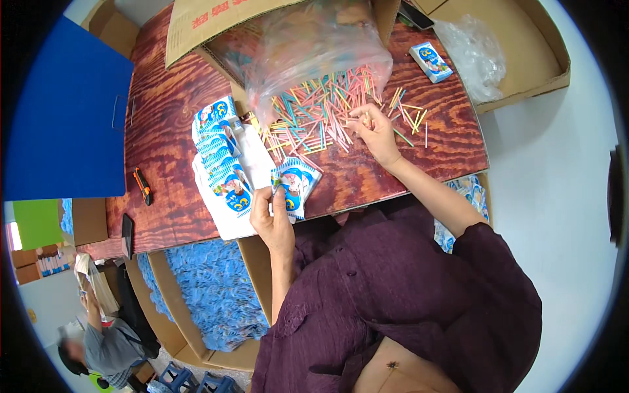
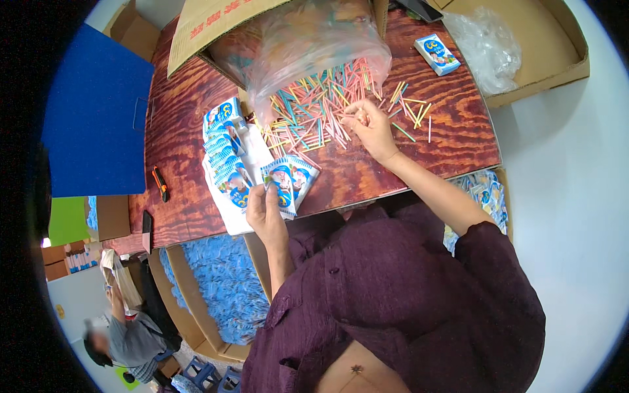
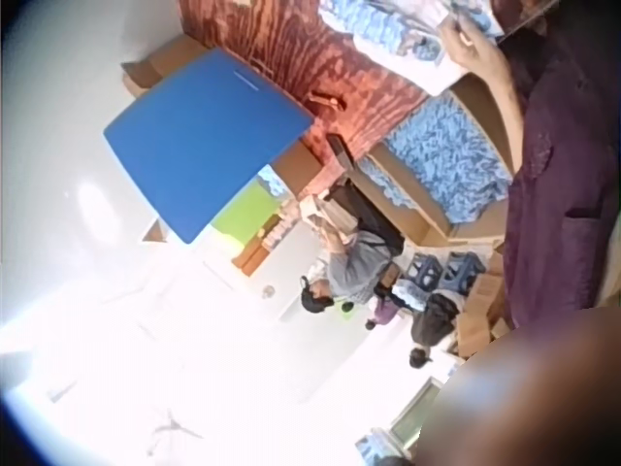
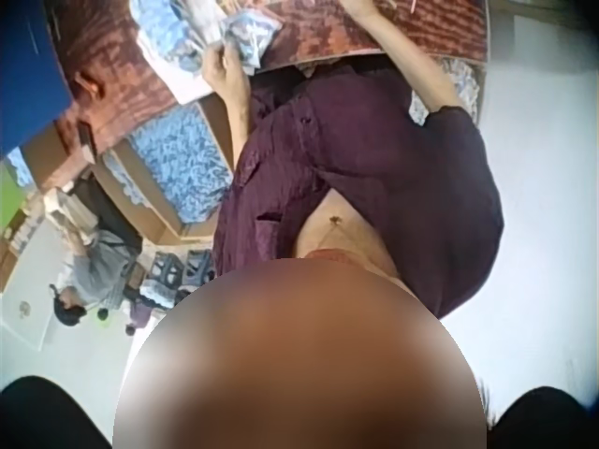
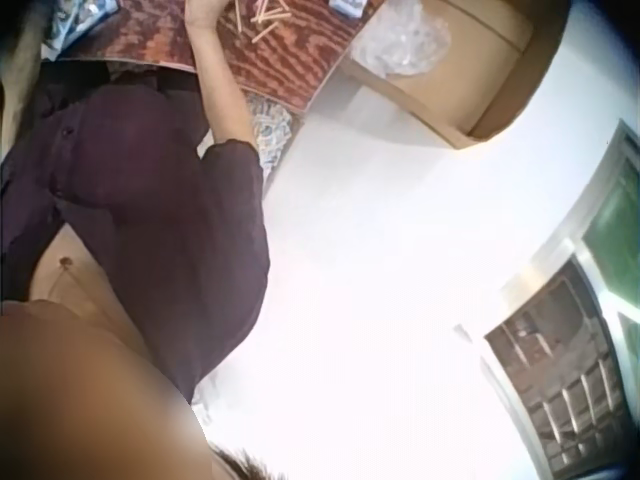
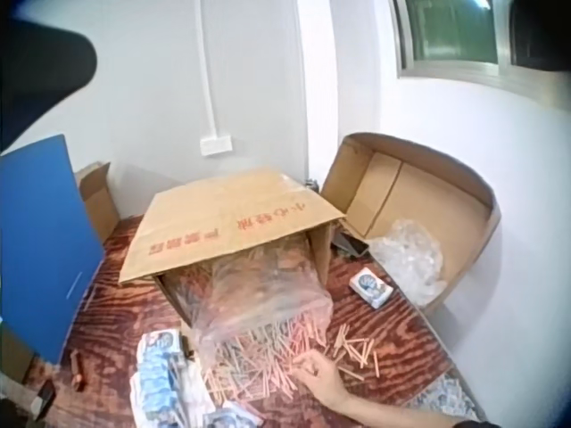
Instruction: Packaging colorful toy sticks into small plastic bags.
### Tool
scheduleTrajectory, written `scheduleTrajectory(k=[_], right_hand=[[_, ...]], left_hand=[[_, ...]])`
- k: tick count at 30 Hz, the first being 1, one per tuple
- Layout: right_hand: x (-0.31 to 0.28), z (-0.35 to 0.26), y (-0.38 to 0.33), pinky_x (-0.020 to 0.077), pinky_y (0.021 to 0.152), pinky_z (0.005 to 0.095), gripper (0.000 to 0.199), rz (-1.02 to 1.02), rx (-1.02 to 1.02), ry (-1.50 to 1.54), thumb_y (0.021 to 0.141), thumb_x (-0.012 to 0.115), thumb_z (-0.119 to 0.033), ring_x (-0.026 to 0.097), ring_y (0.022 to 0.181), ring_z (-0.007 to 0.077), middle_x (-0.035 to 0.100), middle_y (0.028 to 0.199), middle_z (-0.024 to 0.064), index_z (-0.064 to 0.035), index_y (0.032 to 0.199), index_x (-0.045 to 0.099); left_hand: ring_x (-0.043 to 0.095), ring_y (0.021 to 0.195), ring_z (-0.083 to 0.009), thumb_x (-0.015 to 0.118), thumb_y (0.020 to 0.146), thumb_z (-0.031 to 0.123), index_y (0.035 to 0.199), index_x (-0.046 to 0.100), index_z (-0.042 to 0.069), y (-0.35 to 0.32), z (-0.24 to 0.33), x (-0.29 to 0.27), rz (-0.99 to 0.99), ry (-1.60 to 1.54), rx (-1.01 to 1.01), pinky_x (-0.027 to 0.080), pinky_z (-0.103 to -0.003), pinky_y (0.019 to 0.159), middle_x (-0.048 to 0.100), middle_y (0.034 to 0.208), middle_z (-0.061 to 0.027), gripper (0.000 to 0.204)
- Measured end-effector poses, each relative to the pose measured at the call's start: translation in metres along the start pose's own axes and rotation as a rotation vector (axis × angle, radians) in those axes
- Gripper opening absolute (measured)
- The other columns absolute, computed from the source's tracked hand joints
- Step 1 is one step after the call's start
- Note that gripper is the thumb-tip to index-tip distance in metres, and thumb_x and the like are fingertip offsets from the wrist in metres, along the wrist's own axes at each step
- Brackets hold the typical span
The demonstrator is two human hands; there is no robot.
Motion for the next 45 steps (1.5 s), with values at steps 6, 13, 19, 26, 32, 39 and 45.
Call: scheduleTrajectory(k=[6,13,19,26,32,39,45], right_hand=[[0.009,-0.012,0.005,0.0484,0.063,0.0324,0.015,-0.021,-0.152,-0.238,0.091,0.061,-0.015,0.066,0.072,0.0210,0.066,0.078,0.0135,0.0009,0.092,0.060],[0.033,-0.020,0.023,0.0462,0.061,0.0369,0.031,-0.063,-0.149,-0.924,0.081,0.069,-0.027,0.058,0.063,0.0299,0.058,0.067,0.0182,0.0012,0.078,0.057],[0.025,-0.016,0.038,0.0432,0.057,0.0364,0.031,-0.119,0.007,-0.714,0.077,0.074,-0.027,0.054,0.055,0.0243,0.060,0.065,0.0143,0.0000,0.075,0.060],[0.003,-0.014,0.052,0.0330,0.048,0.0252,0.024,-0.101,0.216,-0.269,0.086,0.067,-0.017,0.042,0.051,0.0068,0.054,0.058,-0.0030,-0.0034,0.066,0.063],[-0.015,-0.023,0.058,0.0341,0.048,0.0216,0.021,-0.050,0.196,-0.223,0.091,0.059,-0.017,0.042,0.051,0.0049,0.060,0.064,-0.0012,-0.0035,0.078,0.071],[-0.007,-0.033,0.042,0.0468,0.053,0.0230,0.017,-0.254,0.446,0.332,0.095,0.055,-0.016,0.059,0.064,0.0106,0.063,0.069,0.0034,-0.0006,0.093,0.062],[0.031,-0.007,-0.001,0.0520,0.051,0.0263,0.015,-0.475,0.928,0.995,0.098,0.052,-0.016,0.064,0.078,0.0236,0.061,0.076,0.0082,-0.0012,0.098,0.055]], left_hand=[[0.047,0.074,-0.0036,0.060,0.093,0.004,0.094,0.060,-0.001,0.000,-0.003,0.003,0.013,-0.039,0.011,0.038,-0.018,0.065,0.054,0.083,0.0024,0.005],[0.047,0.074,-0.0032,0.060,0.093,0.004,0.094,0.060,-0.001,-0.002,0.000,0.001,0.010,-0.046,0.005,0.038,-0.018,0.065,0.053,0.084,0.0024,0.005],[0.047,0.075,-0.0039,0.058,0.094,0.003,0.095,0.060,-0.001,-0.005,-0.006,-0.013,0.050,-0.026,0.011,0.038,-0.018,0.066,0.053,0.084,0.0022,0.004],[0.049,0.077,-0.0043,0.058,0.095,0.004,0.095,0.060,0.000,-0.004,-0.008,-0.012,0.065,-0.116,-0.025,0.039,-0.019,0.069,0.056,0.086,0.0018,0.005],[0.048,0.078,-0.0040,0.058,0.094,0.004,0.095,0.059,0.000,-0.004,-0.006,-0.009,0.036,-0.119,-0.031,0.039,-0.019,0.069,0.056,0.086,0.0022,0.004],[0.046,0.073,-0.0037,0.060,0.093,0.004,0.092,0.059,-0.001,-0.004,-0.003,-0.001,0.050,-0.165,-0.070,0.037,-0.019,0.065,0.053,0.082,0.0024,0.005],[0.050,0.075,-0.0026,0.059,0.094,0.004,0.094,0.060,0.001,0.002,0.006,0.016,0.013,-0.401,-0.225,0.040,-0.018,0.065,0.058,0.082,0.0018,0.003]])
Point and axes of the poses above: each hand's wrist, its own y-axis towards the middle knuckle, its own x-axis out of the palm, z = x × y, the point moved 2 cm from there along y, towards the middle knuckle
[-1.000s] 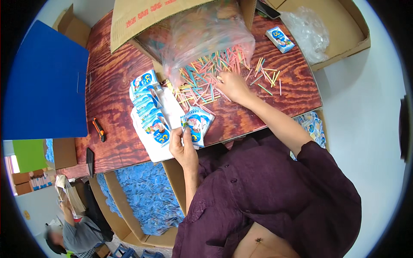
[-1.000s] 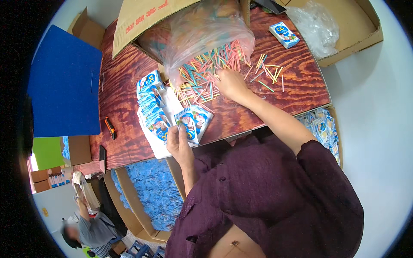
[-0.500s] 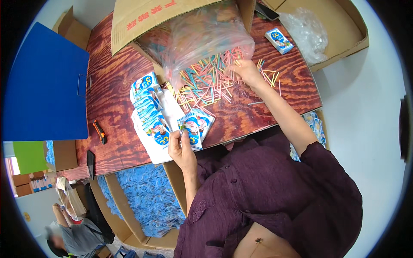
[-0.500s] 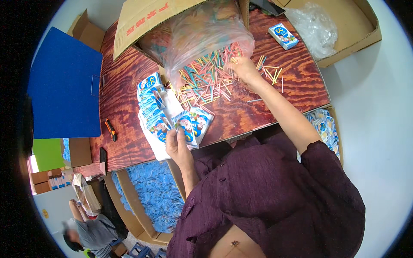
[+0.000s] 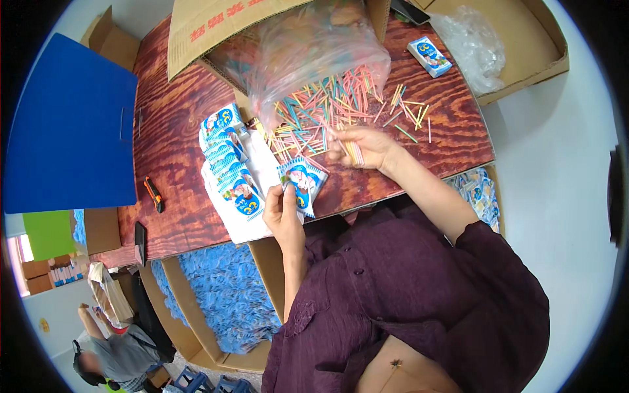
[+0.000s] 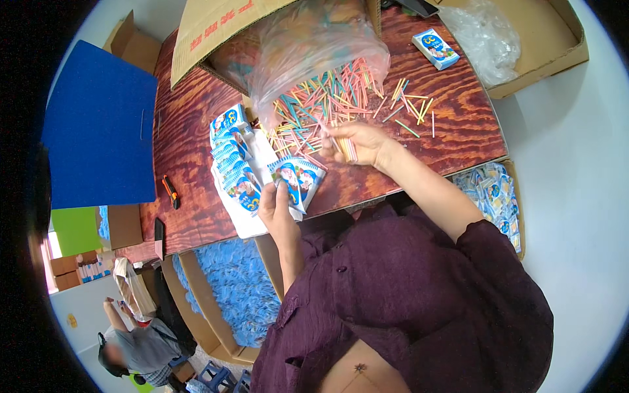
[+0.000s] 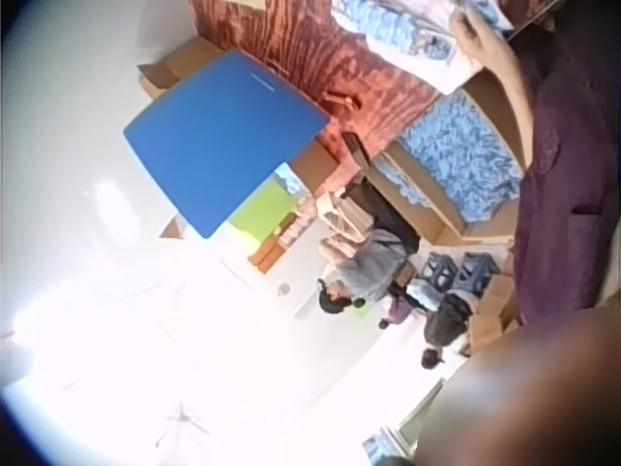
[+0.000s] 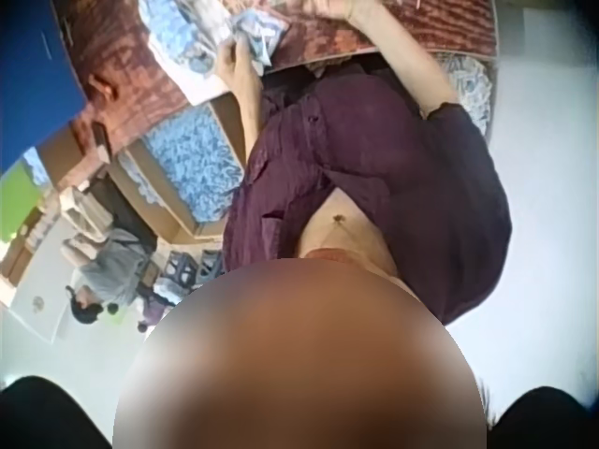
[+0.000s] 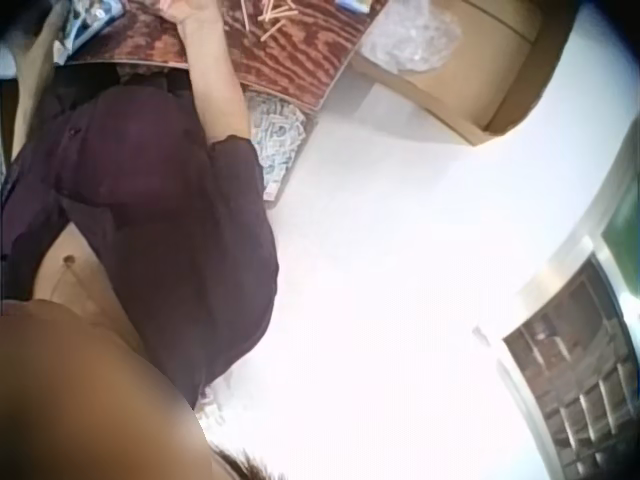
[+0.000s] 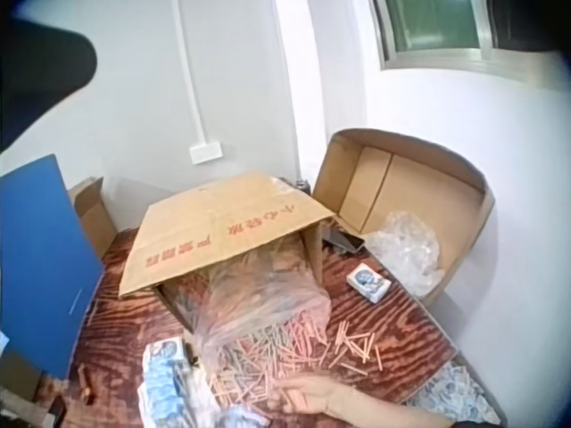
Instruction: Packaging colorful toy sticks into small plastic bags.
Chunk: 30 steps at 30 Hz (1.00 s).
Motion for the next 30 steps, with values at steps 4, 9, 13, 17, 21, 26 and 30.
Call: scheduleTrajectory(k=[4,9,13,17,21,26,30], right_hand=[[0.017,0.023,0.001,0.0369,0.034,0.0203,0.019,-0.269,0.178,-0.133,0.097,0.055,-0.019,0.053,0.047,0.0118,0.061,0.072,0.0128,-0.0001,0.093,0.056],[0.026,0.033,-0.003,0.0330,0.035,0.0203,0.014,-0.278,0.156,-0.325,0.093,0.058,-0.014,0.049,0.044,0.0104,0.058,0.067,0.0109,-0.0002,0.089,0.057],[0.028,0.039,-0.006,0.0269,0.036,0.0189,0.012,-0.204,0.058,-0.100,0.093,0.060,-0.014,0.038,0.042,0.0081,0.047,0.058,0.0008,-0.0038,0.087,0.058],[0.018,0.039,-0.003,0.0334,0.042,0.0201,0.017,-0.103,-0.095,-0.228,0.091,0.066,-0.018,0.044,0.051,0.0058,0.049,0.063,-0.0043,-0.0048,0.083,0.059],[0.030,0.043,-0.005,0.0399,0.058,0.0202,0.013,0.214,-0.656,-0.844,0.088,0.069,-0.014,0.048,0.065,0.0019,0.056,0.068,-0.0011,-0.0029,0.088,0.062],[0.018,0.049,-0.014,0.0398,0.059,0.0207,0.013,0.258,-0.728,-1.078,0.085,0.070,-0.009,0.047,0.065,0.0023,0.054,0.069,-0.0033,-0.0019,0.092,0.061],[0.022,0.047,-0.020,0.0407,0.062,0.0217,0.016,0.265,-0.623,-1.165,0.084,0.070,-0.006,0.047,0.066,0.0031,0.051,0.069,-0.0034,-0.0016,0.096,0.060]], left_hand=[[0.052,0.073,-0.0043,0.056,0.096,0.010,0.096,0.060,0.003,0.022,-0.008,0.013,0.030,-0.185,-0.122,0.042,-0.020,0.067,0.058,0.081,0.0035,0.008],[0.058,0.083,-0.0080,0.052,0.098,0.011,0.104,0.060,0.003,0.036,-0.017,0.024,-0.306,-0.234,-0.206,0.045,-0.023,0.076,0.064,0.093,-0.0028,0.012],[0.051,0.079,-0.0036,0.053,0.098,0.012,0.100,0.062,0.003,0.029,-0.010,0.039,-0.390,-0.077,-0.131,0.042,-0.020,0.071,0.061,0.088,0.0023,0.013],[0.054,0.079,-0.0049,0.053,0.098,0.011,0.098,0.061,0.004,0.030,-0.009,0.029,-0.213,-0.285,-0.230,0.044,-0.020,0.072,0.062,0.088,0.0012,0.011],[0.061,0.086,-0.0109,0.051,0.098,0.008,0.104,0.059,0.002,0.032,-0.016,0.006,-0.171,-0.405,-0.150,0.047,-0.026,0.083,0.066,0.099,-0.0050,0.012],[0.065,0.102,-0.0243,0.051,0.098,0.011,0.115,0.059,-0.001,0.022,-0.018,-0.006,-0.164,-0.397,-0.164,0.050,-0.038,0.094,0.066,0.112,-0.0146,0.022],[0.065,0.101,-0.0228,0.051,0.098,0.010,0.114,0.059,-0.001,0.016,-0.020,-0.009,-0.164,-0.391,-0.155,0.051,-0.037,0.092,0.067,0.110,-0.0136,0.021]])
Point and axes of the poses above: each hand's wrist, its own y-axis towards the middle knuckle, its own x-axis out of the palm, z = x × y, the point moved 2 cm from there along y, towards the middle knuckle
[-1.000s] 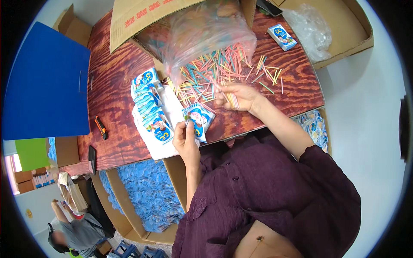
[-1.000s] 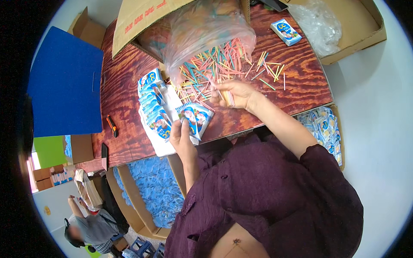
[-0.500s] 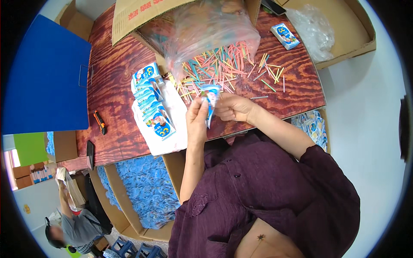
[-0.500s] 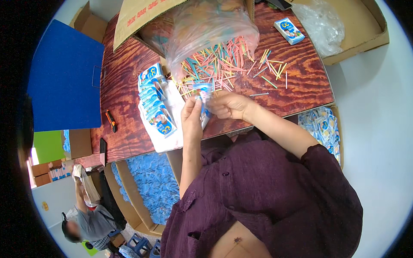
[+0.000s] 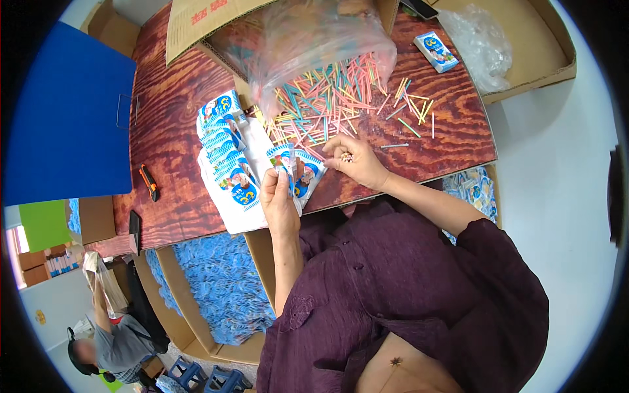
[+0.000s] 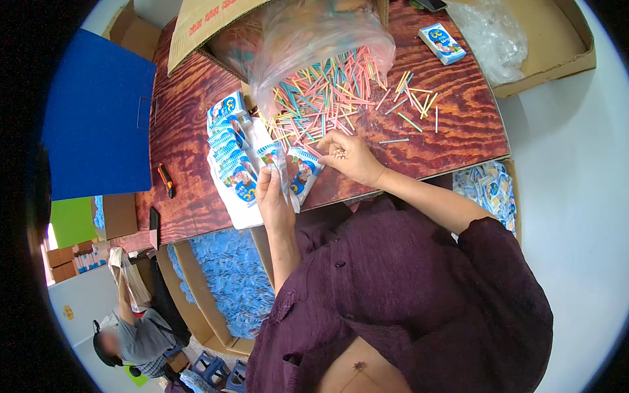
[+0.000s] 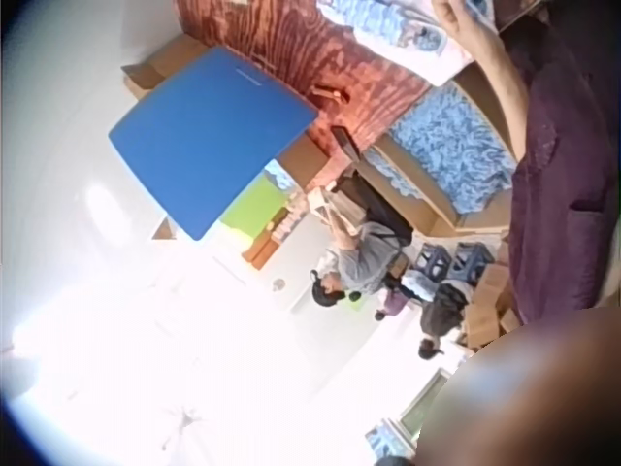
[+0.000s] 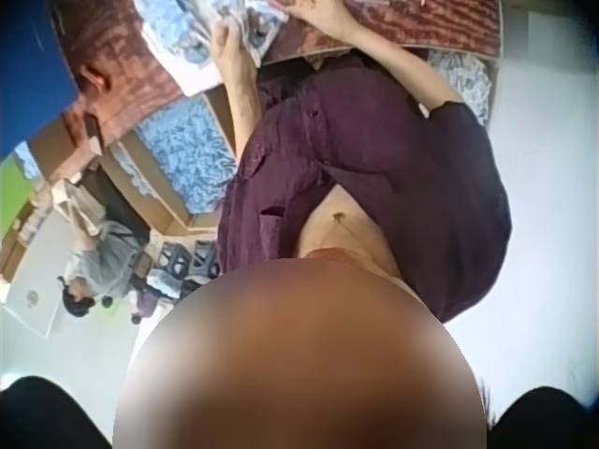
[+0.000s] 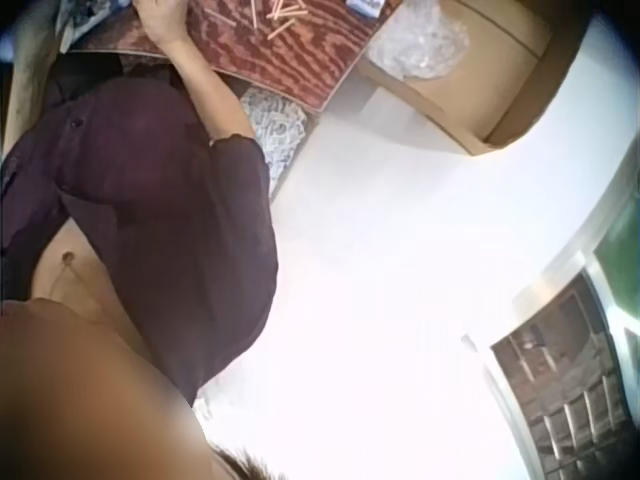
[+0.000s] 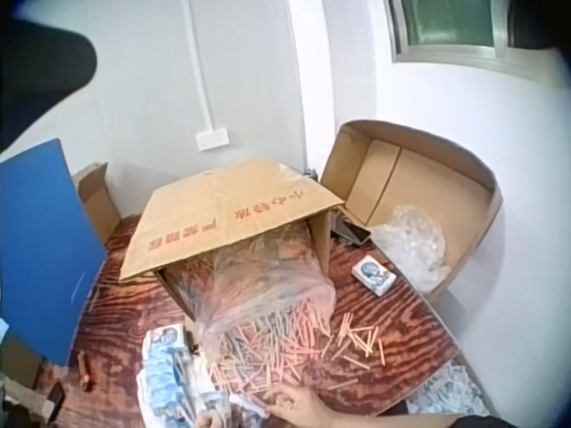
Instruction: Packaging colorful toy sticks into small plastic bags.
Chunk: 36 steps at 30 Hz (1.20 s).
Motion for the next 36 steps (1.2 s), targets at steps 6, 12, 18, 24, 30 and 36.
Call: scheduleTrajectory(k=[6,12,18,24,30,36], right_hand=[[-0.005,-0.005,0.000,0.0441,0.066,0.0276,0.019,-0.067,-0.152,-0.127,0.080,0.071,-0.008,0.052,0.069,0.0109,0.057,0.076,0.0031,-0.0026,0.096,0.061],[-0.005,0.004,0.002,0.0464,0.072,0.0281,0.015,-0.085,-0.167,-0.056,0.082,0.070,-0.010,0.058,0.079,0.0134,0.061,0.084,0.0047,-0.0017,0.091,0.062],[-0.001,-0.008,0.006,0.0468,0.072,0.0250,0.012,0.035,0.092,0.263,0.091,0.060,-0.012,0.058,0.070,0.0114,0.061,0.075,0.0033,-0.0009,0.088,0.065],[-0.019,-0.034,0.029,0.0503,0.080,0.0354,0.047,-0.168,0.139,1.051,0.103,0.039,-0.040,0.065,0.082,0.0213,0.061,0.063,0.0045,0.0000,0.108,0.062],[0.002,-0.081,0.035,0.0504,0.087,0.0367,0.050,-0.239,0.187,0.926,0.101,0.043,-0.042,0.066,0.102,0.0283,0.070,0.085,0.0173,0.0041,0.107,0.061],[0.018,-0.072,0.023,0.0511,0.087,0.0368,0.052,-0.275,0.228,0.910,0.101,0.042,-0.043,0.066,0.098,0.0247,0.069,0.098,0.0197,0.0053,0.110,0.059]], left_hand=[[0.061,0.091,-0.0113,0.054,0.096,0.007,0.102,0.061,0.002,-0.015,0.005,0.001,-0.010,0.081,0.038,0.048,-0.027,0.084,0.066,0.100,-0.0047,0.010],[0.055,0.085,-0.0050,0.055,0.096,0.006,0.097,0.060,0.003,-0.033,0.015,0.027,-0.058,0.237,-0.032,0.042,-0.019,0.077,0.064,0.094,-0.0003,0.006],[0.055,0.086,-0.0071,0.056,0.095,0.003,0.098,0.062,-0.004,-0.033,0.012,0.010,-0.015,0.365,0.047,0.043,-0.021,0.076,0.063,0.097,-0.0033,0.010],[0.058,0.088,-0.0124,0.058,0.092,0.001,0.097,0.064,-0.007,-0.036,0.013,0.023,-0.065,0.644,0.172,0.045,-0.024,0.078,0.065,0.099,-0.0091,0.011],[0.058,0.086,-0.0130,0.058,0.093,0.002,0.097,0.064,-0.007,-0.034,0.010,0.032,-0.081,0.640,0.145,0.045,-0.025,0.077,0.064,0.096,-0.0086,0.012],[0.052,0.080,-0.0078,0.055,0.095,0.005,0.097,0.064,-0.006,-0.035,0.003,0.033,-0.025,0.568,0.091,0.042,-0.022,0.071,0.061,0.089,-0.0027,0.014]])
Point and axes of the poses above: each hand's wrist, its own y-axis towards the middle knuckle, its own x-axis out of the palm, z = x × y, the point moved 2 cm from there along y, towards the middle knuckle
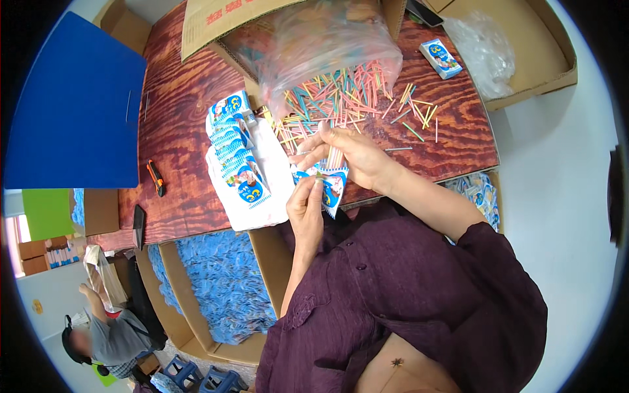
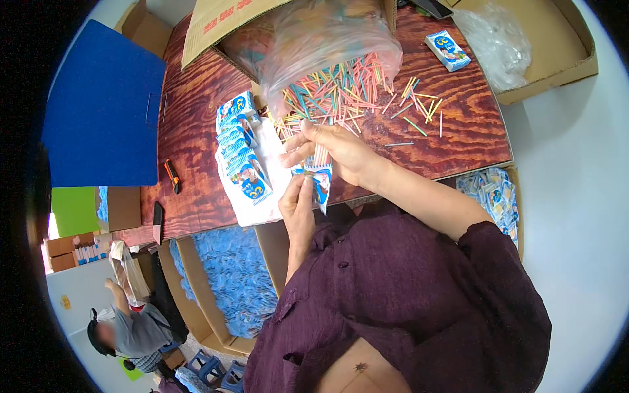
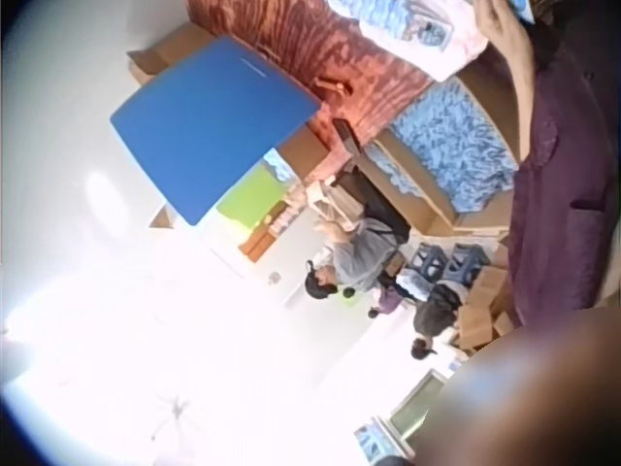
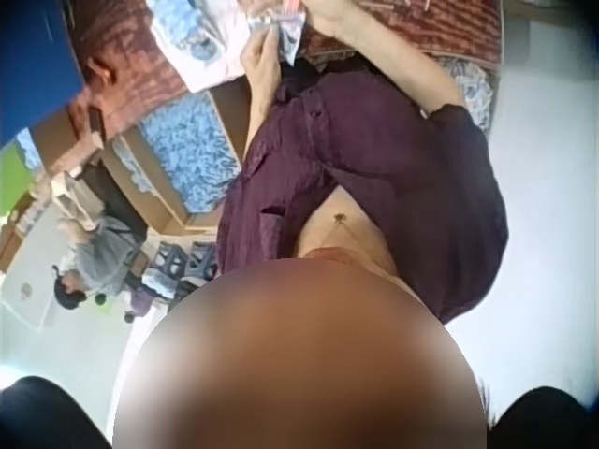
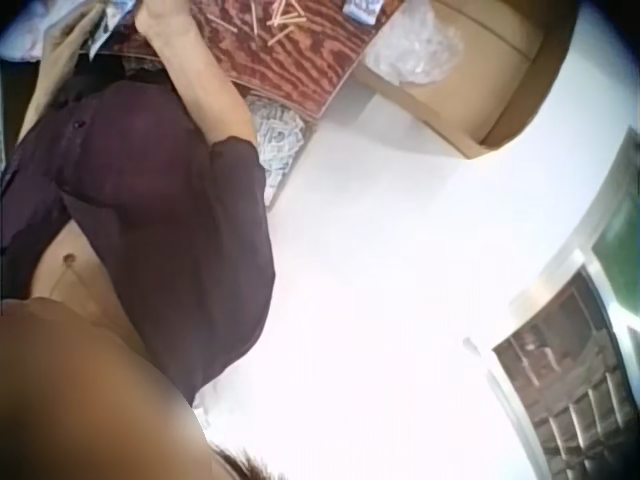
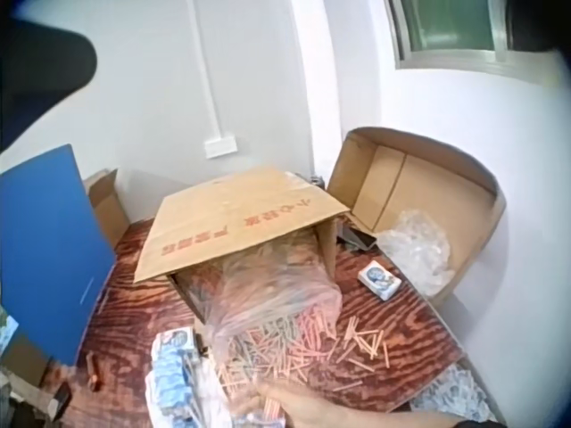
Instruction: Packaging colorful toy sticks into small plastic bags.
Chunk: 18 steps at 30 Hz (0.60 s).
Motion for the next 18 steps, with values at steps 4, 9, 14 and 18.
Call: scheduleTrajectory(k=[4,9,14,18], right_hand=[[0.003,-0.003,-0.002,0.0512,0.087,0.0357,0.052,0.031,-0.012,-0.048,0.101,0.042,-0.043,0.066,0.098,0.0232,0.069,0.099,0.0190,0.0051,0.111,0.059],[0.003,-0.013,0.000,0.0452,0.100,0.0428,0.053,-0.007,-0.050,-0.018,0.102,0.038,-0.042,0.058,0.117,0.0309,0.068,0.102,0.0221,0.0066,0.115,0.056],[0.010,0.002,-0.002,0.0482,0.095,0.0374,0.055,0.016,0.019,-0.186,0.101,0.040,-0.043,0.062,0.109,0.0234,0.068,0.105,0.0192,0.0076,0.111,0.060],[0.010,0.011,-0.004,0.0476,0.093,0.0323,0.045,-0.114,-0.017,-0.521,0.100,0.049,-0.032,0.062,0.107,0.0208,0.063,0.120,0.0172,0.0062,0.124,0.057]], left_hand=[[0.048,0.077,-0.0043,0.054,0.097,0.007,0.097,0.064,-0.005,-0.001,0.002,-0.001,0.007,0.006,0.050,0.039,-0.019,0.067,0.059,0.088,0.0009,0.015],[0.049,0.078,-0.0045,0.054,0.097,0.007,0.096,0.064,-0.005,-0.003,0.000,-0.005,0.006,-0.024,0.039,0.039,-0.019,0.067,0.059,0.089,0.0005,0.015],[0.050,0.078,-0.0044,0.055,0.096,0.005,0.096,0.063,-0.005,-0.003,0.001,-0.002,0.031,-0.072,0.101,0.040,-0.019,0.067,0.059,0.089,0.0006,0.014],[0.052,0.079,-0.0048,0.056,0.095,0.003,0.100,0.064,-0.003,-0.003,-0.005,-0.003,0.014,-0.118,0.048,0.042,-0.019,0.068,0.061,0.092,-0.0007,0.012]])
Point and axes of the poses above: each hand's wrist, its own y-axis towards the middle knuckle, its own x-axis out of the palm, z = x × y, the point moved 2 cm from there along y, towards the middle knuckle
